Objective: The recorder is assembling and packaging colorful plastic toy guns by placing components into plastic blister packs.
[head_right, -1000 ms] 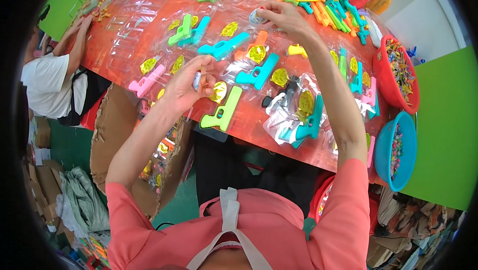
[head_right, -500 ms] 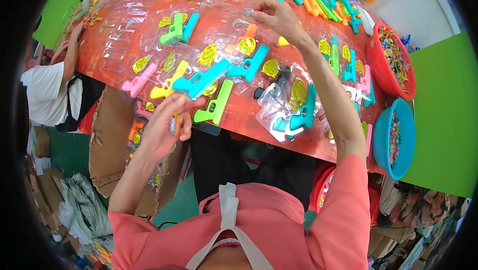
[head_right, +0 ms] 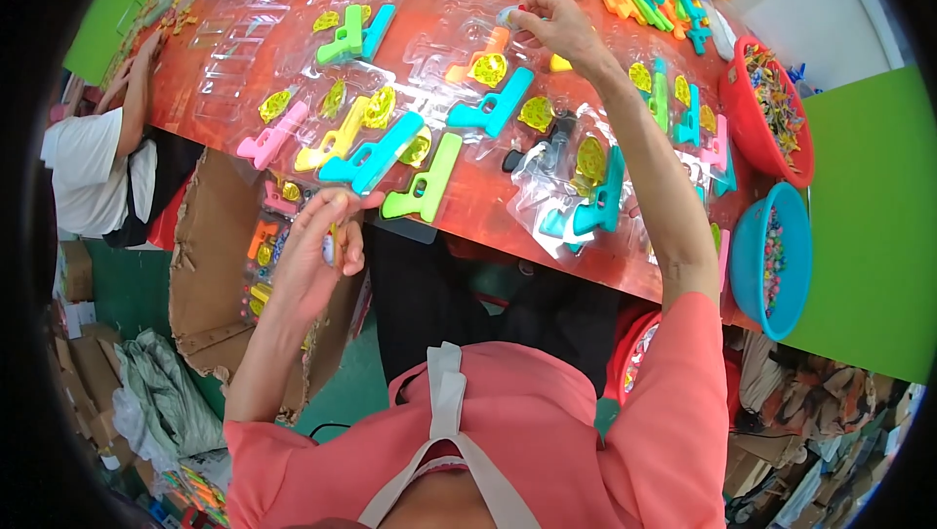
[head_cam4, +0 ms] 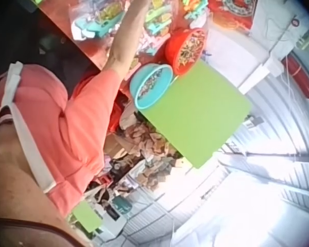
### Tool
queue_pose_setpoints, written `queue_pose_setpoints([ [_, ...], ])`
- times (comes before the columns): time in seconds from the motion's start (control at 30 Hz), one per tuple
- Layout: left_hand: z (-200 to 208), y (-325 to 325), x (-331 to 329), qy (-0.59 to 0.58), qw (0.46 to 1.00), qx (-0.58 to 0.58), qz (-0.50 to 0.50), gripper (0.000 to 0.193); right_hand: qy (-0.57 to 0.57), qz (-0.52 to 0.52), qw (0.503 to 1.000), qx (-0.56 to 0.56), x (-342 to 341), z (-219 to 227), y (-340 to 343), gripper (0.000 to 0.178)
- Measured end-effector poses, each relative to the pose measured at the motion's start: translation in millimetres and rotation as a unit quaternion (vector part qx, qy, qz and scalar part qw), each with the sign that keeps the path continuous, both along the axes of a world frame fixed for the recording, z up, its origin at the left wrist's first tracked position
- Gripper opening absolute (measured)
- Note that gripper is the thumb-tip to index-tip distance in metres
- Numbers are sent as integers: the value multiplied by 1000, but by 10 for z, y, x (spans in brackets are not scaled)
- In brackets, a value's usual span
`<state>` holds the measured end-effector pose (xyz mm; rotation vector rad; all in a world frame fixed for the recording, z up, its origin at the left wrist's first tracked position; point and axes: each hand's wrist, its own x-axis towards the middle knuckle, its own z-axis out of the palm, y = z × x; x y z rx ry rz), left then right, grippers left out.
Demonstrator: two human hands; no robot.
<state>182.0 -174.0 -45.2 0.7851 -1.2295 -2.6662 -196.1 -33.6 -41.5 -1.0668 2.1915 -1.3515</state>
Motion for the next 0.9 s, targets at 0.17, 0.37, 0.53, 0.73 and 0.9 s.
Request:
queue_pose_setpoints([
  [0.17,-72,31,-66,14,999,26,19,16,10,17,1000,14,-17,-10,72,24],
  [0.37,-120,-27,-90,2,999,36,9,18,-27,0,998,59,4,83,196,29],
  [0.53,-90,-26,-91,-20,999,33,0,27,94,39,993,60,-59,182,169,27],
  [0.73,4,-48,-61,-41,998,46,-29,42,333,69,941,-11,207,25,-346,22],
  [0.9,40,-97,-47,-63,992,92,-63,51,497,109,861,24,202,-96,-509,22],
])
